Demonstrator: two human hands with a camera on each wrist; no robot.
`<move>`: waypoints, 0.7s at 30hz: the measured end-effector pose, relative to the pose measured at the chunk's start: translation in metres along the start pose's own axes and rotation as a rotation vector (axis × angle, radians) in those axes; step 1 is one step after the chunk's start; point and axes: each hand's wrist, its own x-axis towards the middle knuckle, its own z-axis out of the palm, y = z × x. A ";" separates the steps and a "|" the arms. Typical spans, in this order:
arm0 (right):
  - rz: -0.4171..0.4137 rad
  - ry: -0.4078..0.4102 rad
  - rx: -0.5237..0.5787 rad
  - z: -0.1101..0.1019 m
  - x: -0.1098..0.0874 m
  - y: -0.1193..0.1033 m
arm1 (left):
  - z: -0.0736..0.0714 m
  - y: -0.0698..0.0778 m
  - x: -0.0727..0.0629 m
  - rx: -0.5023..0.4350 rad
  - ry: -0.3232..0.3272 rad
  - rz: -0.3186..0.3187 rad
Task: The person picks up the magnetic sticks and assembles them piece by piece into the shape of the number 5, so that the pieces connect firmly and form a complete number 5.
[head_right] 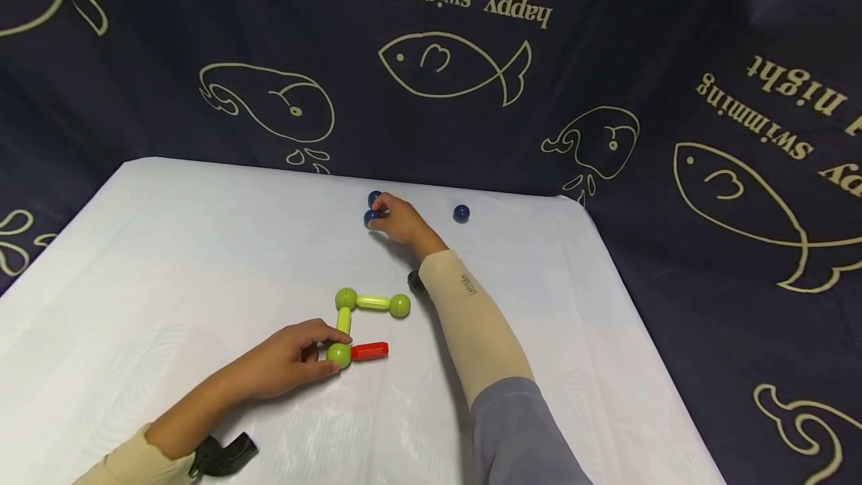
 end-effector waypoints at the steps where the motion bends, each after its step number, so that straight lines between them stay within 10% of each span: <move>1: 0.000 0.002 -0.003 0.001 0.001 0.000 | 0.000 0.000 0.000 -0.001 -0.001 0.000; 21: -0.046 0.003 0.232 -0.018 -0.025 -0.002 | 0.001 0.002 0.000 0.006 -0.004 -0.004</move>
